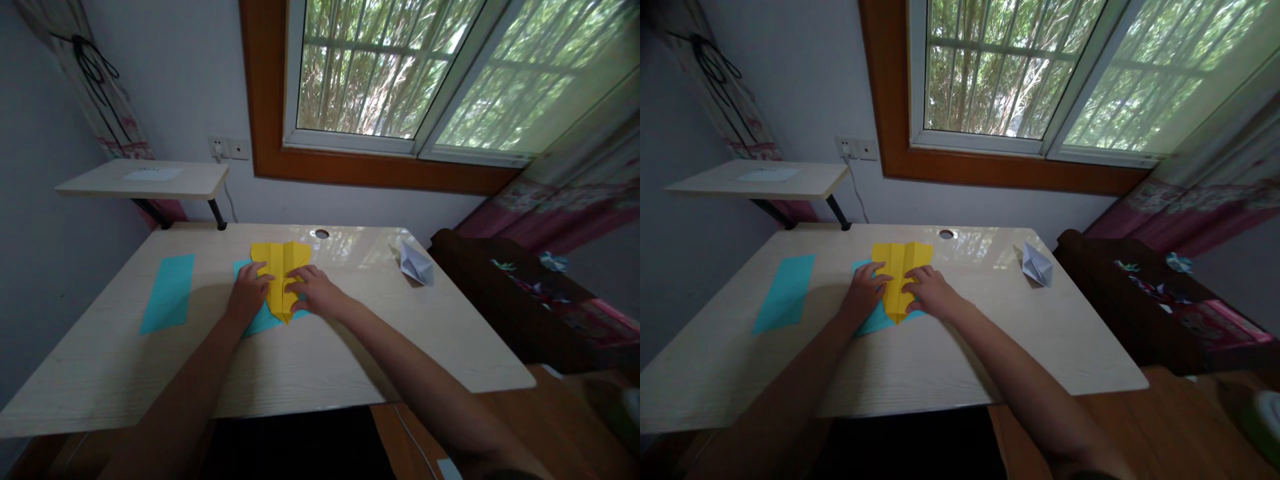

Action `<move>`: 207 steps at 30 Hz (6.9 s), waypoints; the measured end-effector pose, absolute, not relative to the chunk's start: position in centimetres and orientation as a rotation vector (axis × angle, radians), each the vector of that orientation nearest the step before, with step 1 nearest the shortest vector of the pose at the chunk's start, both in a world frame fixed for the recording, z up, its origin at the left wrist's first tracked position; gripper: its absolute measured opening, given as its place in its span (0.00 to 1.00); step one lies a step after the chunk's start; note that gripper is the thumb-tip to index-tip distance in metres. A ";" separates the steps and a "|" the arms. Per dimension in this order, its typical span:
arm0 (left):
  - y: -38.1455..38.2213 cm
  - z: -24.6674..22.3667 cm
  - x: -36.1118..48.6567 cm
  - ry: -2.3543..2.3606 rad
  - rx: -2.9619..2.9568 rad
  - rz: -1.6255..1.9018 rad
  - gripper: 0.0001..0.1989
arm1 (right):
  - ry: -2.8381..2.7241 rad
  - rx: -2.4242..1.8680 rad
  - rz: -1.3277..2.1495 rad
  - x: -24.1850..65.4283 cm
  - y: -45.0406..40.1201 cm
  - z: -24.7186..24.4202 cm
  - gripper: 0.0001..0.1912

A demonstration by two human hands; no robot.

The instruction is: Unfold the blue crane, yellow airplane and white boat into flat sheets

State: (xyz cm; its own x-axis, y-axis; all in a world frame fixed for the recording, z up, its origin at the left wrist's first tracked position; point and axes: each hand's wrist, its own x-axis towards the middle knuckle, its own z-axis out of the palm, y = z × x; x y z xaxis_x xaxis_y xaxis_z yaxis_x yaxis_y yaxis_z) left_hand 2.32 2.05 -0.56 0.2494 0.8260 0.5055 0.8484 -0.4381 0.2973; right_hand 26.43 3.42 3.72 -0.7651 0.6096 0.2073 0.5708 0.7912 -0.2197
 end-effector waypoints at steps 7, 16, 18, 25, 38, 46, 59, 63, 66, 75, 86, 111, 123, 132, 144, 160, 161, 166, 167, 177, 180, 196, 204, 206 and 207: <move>1.6 0.1 2.8 -1.587 -2.605 -0.817 0.13 | -2.975 -0.864 0.197 24.6 7.4 5.7 0.44; 1.4 0.0 2.8 -1.538 -2.597 -0.883 0.10 | -3.026 -0.860 0.287 24.8 8.7 6.4 0.42; 1.3 0.0 2.9 -1.538 -2.598 -0.879 0.10 | -3.003 -0.851 0.330 25.4 8.7 6.5 0.36; 1.1 -0.1 3.0 -1.550 -2.581 -0.869 0.12 | -2.797 -0.593 0.573 29.1 5.7 6.0 0.14; 0.4 -0.4 3.7 -1.537 -2.577 -0.749 0.20 | -2.546 -0.648 0.464 28.7 1.2 1.7 0.13; 0.0 0.6 4.1 -1.542 -2.503 -0.837 0.23 | -2.608 -0.768 0.329 27.9 0.0 1.1 0.22; 2.1 1.5 3.9 -1.505 -2.637 -0.633 0.14 | -2.694 -0.815 0.203 27.7 -0.7 1.6 0.22; 2.0 2.9 4.7 -1.471 -2.657 -0.597 0.10 | -2.680 -0.822 0.193 27.6 -0.7 1.5 0.22; 1.4 3.6 4.4 -1.492 -2.655 -0.691 0.10 | -2.674 -0.831 0.196 27.6 -0.7 1.5 0.21; -2.1 2.2 -1.5 -1.639 -2.685 -0.692 0.13 | -2.663 -0.865 0.216 27.8 -0.6 1.0 0.22; -5.2 1.1 1.8 -1.664 -2.692 -0.648 0.34 | -2.659 -0.876 0.217 27.7 -0.7 1.0 0.22; -7.0 0.0 1.4 -1.493 -2.712 -0.305 0.29 | -2.745 -0.959 0.073 27.0 -1.1 1.6 0.23; -8.4 2.1 -2.0 -1.088 -3.060 -0.284 0.21 | -2.775 -1.042 0.018 26.7 -1.4 2.0 0.23; -3.7 2.9 -2.2 -1.233 -2.968 -0.649 0.28 | -2.660 -1.038 0.127 27.1 -1.1 1.4 0.24; 0.4 0.9 -2.8 -1.483 -3.140 -0.647 0.32 | -2.353 -0.841 0.702 29.1 0.7 0.9 0.37; 0.3 0.8 -3.3 -1.404 -3.241 -0.759 0.18 | -2.348 -0.852 0.744 29.8 0.9 1.4 0.18; 0.3 0.7 -3.3 -1.398 -3.236 -0.751 0.17 | -2.330 -0.840 0.720 29.8 0.9 1.3 0.13; 0.2 0.3 -3.1 -1.360 -3.174 -0.728 0.16 | -2.239 -0.779 0.545 29.8 0.6 1.3 0.06; 0.2 0.4 -3.0 -1.359 -3.167 -0.726 0.15 | -2.220 -0.771 0.512 29.8 0.6 1.5 0.06; -0.5 1.4 -2.4 -1.408 -3.071 -0.930 0.08 | -2.072 -0.735 0.410 30.1 -0.2 3.2 0.04; -0.4 1.2 -2.7 -1.398 -2.935 -1.106 0.08 | -1.994 -0.777 0.378 30.3 -0.4 2.8 0.05; -1.4 2.1 -3.2 -1.466 -2.456 -1.808 0.02 | -1.973 -0.716 0.268 30.4 0.1 3.2 0.06; -1.3 2.4 -3.3 -1.539 -2.516 -1.699 0.06 | -1.880 -0.657 0.048 30.7 -0.7 3.0 0.10; -1.1 2.3 -3.6 -1.557 -2.497 -1.639 0.07 | -1.886 -0.640 0.006 30.7 -0.6 2.9 0.10; -1.1 2.2 -3.8 -1.555 -2.487 -1.622 0.08 | -1.897 -0.637 -0.005 30.7 -0.6 2.8 0.10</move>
